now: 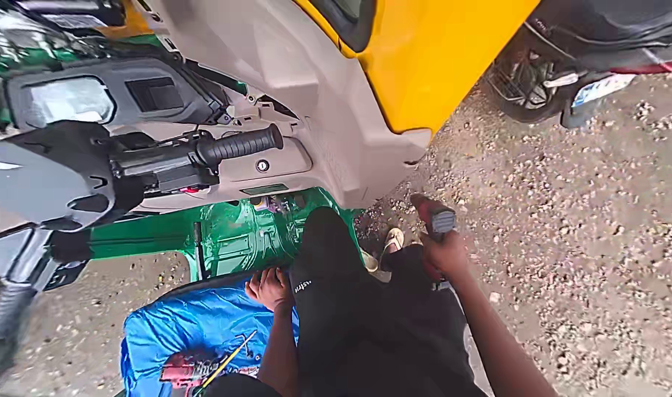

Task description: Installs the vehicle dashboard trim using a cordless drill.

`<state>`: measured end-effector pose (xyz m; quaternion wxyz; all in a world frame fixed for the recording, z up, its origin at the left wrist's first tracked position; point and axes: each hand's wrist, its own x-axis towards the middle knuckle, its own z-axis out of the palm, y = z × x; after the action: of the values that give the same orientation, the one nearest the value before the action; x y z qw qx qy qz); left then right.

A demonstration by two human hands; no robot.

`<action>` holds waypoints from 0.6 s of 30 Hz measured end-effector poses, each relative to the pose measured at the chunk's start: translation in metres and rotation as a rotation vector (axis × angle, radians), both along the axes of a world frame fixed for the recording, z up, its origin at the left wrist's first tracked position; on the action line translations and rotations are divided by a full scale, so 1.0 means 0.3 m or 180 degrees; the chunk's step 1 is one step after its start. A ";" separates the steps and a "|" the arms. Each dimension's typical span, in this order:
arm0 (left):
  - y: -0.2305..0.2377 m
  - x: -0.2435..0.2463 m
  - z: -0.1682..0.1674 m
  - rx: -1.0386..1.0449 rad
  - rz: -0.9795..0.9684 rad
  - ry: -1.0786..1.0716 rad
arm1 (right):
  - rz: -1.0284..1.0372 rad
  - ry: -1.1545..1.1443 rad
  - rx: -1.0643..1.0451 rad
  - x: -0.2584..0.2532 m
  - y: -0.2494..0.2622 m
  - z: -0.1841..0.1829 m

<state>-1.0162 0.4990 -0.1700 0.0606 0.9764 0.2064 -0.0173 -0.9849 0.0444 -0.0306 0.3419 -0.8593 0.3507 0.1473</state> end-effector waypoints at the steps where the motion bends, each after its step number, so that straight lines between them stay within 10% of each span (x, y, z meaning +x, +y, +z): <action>1: -0.014 0.001 -0.010 0.0013 0.0010 0.0000 | 0.0031 -0.0197 -0.0064 0.007 0.006 -0.023; 13: -0.027 -0.004 -0.020 0.0150 -0.0128 -0.0070 | -0.1048 -0.1661 -0.0091 -0.201 0.196 -0.126; 18: -0.025 -0.011 -0.009 0.0182 -0.0051 -0.0091 | -0.1117 -0.2634 0.1320 -0.166 0.161 -0.254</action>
<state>-1.0194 0.4916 -0.1726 0.0355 0.9795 0.1981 0.0021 -1.0346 0.0926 -0.1069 0.6359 -0.6876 0.2882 -0.1993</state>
